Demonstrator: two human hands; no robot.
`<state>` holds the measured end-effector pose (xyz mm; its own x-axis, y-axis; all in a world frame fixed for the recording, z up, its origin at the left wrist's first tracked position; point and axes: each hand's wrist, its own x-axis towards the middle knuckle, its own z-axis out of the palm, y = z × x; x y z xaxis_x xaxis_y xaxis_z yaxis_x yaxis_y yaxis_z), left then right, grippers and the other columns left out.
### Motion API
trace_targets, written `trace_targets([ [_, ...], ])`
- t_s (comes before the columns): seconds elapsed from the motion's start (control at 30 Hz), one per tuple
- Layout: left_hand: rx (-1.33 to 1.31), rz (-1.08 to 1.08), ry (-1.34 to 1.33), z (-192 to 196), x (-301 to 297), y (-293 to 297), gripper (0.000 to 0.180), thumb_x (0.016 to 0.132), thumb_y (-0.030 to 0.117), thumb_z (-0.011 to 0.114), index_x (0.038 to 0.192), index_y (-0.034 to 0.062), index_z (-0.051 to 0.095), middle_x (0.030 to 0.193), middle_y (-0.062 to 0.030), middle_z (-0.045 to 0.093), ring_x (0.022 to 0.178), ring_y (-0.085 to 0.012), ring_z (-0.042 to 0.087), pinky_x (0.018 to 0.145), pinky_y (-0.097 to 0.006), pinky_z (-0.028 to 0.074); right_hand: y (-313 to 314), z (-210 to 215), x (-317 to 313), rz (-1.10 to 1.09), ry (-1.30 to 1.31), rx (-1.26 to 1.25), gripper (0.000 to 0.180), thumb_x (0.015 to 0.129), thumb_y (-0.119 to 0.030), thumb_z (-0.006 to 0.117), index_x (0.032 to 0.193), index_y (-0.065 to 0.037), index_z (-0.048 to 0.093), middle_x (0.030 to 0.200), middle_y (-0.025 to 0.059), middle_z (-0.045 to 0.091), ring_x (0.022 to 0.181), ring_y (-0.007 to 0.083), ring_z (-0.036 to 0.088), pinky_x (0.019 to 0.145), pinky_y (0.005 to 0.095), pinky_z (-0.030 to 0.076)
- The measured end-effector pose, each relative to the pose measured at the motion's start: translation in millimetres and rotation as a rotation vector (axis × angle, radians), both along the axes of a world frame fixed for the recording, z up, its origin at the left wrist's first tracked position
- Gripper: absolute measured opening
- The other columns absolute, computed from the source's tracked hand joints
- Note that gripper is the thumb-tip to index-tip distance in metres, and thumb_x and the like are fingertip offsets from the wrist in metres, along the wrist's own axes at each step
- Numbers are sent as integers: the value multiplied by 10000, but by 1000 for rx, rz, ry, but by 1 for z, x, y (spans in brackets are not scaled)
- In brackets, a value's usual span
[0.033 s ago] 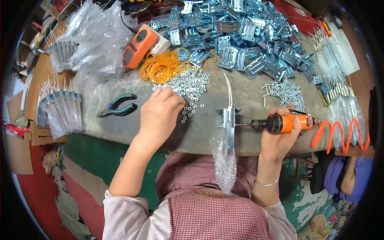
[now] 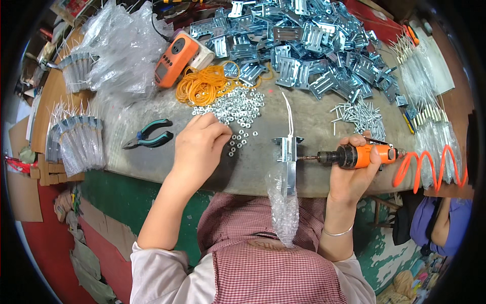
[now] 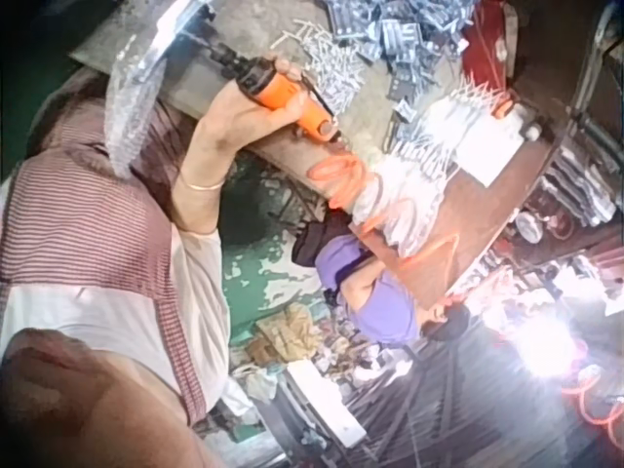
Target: Assembling small electrical switch components using a power screwdriver at a workbench.
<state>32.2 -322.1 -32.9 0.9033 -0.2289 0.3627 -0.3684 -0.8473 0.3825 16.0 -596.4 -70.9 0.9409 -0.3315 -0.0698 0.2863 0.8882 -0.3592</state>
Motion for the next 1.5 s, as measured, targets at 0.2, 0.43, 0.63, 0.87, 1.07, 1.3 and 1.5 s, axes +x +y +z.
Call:
trace_targets([
  [0.2, -144, 5, 384, 13, -17, 17, 99, 694, -21, 673, 781, -1, 632, 714, -76, 529, 628, -197, 538, 574, -303, 429, 1, 2, 0, -11, 17, -59, 318, 881, -209, 540, 1137, -40, 453, 895, 62, 494, 859, 180, 515, 902, 376, 420],
  [0.43, 107, -108, 58, 11, -25, 11, 124, 700, 13, 683, 796, 20, 605, 722, -85, 532, 677, -258, 549, 602, -350, 453, 1, 2, 0, -6, 26, -14, 325, 883, -232, 542, 1129, -40, 451, 895, 64, 495, 859, 182, 516, 901, 376, 420],
  [0.63, 158, -150, 96, 9, -22, 13, 149, 694, 3, 671, 793, 18, 561, 759, -98, 537, 725, -279, 551, 638, -368, 455, 1, 3, 0, -17, 32, -46, 323, 882, -232, 543, 1127, -41, 455, 886, 64, 497, 860, 181, 519, 896, 376, 424],
  [0.87, 109, -120, 224, 16, -19, 13, 164, 691, -20, 661, 787, 7, 531, 759, -114, 533, 740, -294, 552, 652, -372, 448, 1, 2, 0, -21, 31, -23, 312, 875, -226, 544, 1117, -46, 462, 879, 54, 496, 845, 176, 523, 877, 374, 431],
  [1.07, -371, -177, 248, 27, -20, -20, 139, 703, -83, 671, 808, -10, 617, 763, -83, 613, 684, -173, 598, 606, -263, 468, 2, 4, -1, 1, 5, 4, 375, 848, -172, 586, 1152, -21, 428, 891, 75, 486, 859, 186, 529, 890, 373, 450],
  [1.3, -992, -70, 579, -1, -28, -62, 84, 805, -30, 652, 881, -27, 615, 829, -53, 628, 745, -111, 600, 671, -230, 485, 2, 3, 0, -3, 38, -17, 342, 851, -234, 576, 1126, -62, 465, 891, 50, 483, 858, 178, 512, 878, 364, 429],
  [1.5, -1183, -44, 656, -14, -38, -66, 92, 845, 23, 646, 921, -15, 610, 867, -17, 621, 786, -81, 594, 706, -214, 480, 1, 4, -1, 20, 19, 29, 360, 836, -228, 603, 1125, -70, 459, 886, 50, 475, 866, 176, 506, 885, 359, 426],
])
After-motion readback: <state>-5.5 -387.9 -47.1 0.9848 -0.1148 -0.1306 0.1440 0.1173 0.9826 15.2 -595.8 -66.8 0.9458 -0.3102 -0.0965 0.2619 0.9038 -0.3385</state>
